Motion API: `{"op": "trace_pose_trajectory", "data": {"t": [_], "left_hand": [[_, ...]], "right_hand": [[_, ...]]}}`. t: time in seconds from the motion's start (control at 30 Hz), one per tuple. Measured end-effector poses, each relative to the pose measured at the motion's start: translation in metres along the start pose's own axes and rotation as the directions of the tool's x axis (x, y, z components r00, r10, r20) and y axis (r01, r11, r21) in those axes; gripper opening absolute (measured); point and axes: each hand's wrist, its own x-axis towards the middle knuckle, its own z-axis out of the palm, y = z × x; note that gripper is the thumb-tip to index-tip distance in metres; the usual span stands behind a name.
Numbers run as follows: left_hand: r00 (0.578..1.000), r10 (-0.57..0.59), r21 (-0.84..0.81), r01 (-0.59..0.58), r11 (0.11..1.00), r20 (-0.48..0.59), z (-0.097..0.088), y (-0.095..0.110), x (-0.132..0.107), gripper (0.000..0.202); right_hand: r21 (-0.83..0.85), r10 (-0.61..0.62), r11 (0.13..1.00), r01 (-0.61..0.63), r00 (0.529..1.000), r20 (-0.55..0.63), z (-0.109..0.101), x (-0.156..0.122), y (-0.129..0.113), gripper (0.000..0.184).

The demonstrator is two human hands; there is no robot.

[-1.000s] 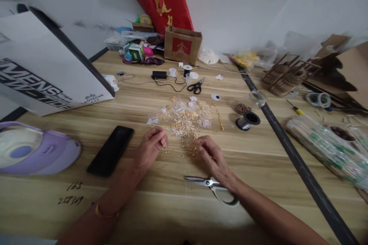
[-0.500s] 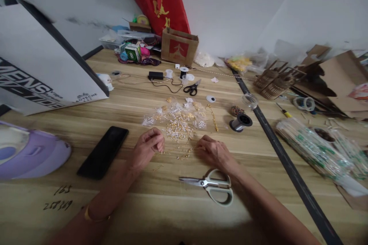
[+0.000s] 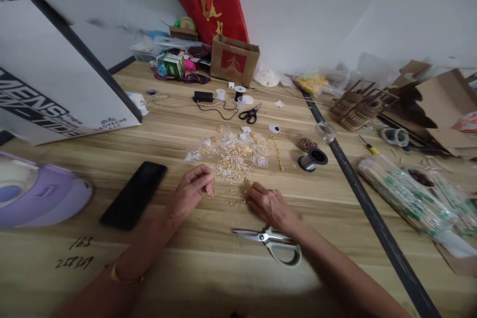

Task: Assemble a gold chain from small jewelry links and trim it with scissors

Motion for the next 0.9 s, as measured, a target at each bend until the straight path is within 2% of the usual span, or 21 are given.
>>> {"op": "trace_pose_trajectory", "data": {"t": [0.13, 0.3, 0.47, 0.6, 0.67, 0.8, 0.9], "left_hand": [[1.0, 0.004, 0.005, -0.004, 1.0, 0.003, -0.002, -0.001, 0.001, 0.012], [1.0, 0.007, 0.001, -0.007, 1.0, -0.005, -0.003, -0.002, 0.001, 0.013], [1.0, 0.027, 0.011, -0.027, 1.0, -0.007, -0.004, 0.0, 0.002, 0.013], [0.999, 0.032, 0.007, -0.031, 0.999, -0.014, -0.004, 0.001, 0.003, 0.013], [0.999, 0.034, 0.008, -0.034, 0.999, -0.013, -0.004, 0.002, 0.003, 0.013], [0.999, 0.029, 0.01, -0.029, 1.0, -0.02, -0.004, 0.002, 0.003, 0.013], [0.999, 0.022, 0.006, -0.021, 1.0, -0.034, -0.003, 0.002, 0.003, 0.014]], "right_hand": [[-0.149, -0.01, 0.989, 0.015, 0.999, 0.034, 0.005, 0.0, -0.005, 0.019], [-0.198, -0.019, 0.98, 0.03, 0.998, 0.06, 0.008, 0.0, -0.004, 0.02], [-0.068, -0.056, 0.996, 0.06, 0.997, 0.058, -0.007, -0.003, -0.001, 0.015], [0.118, -0.11, 0.987, 0.108, 0.994, 0.002, -0.017, -0.007, 0.004, 0.012], [0.148, -0.102, 0.984, 0.104, 0.995, -0.016, -0.017, -0.007, 0.006, 0.013], [-0.015, -0.028, 0.999, 0.029, 0.999, 0.02, -0.011, -0.005, 0.005, 0.015], [-0.143, -0.043, 0.988, 0.049, 0.998, 0.044, -0.007, -0.004, 0.002, 0.012]]}}
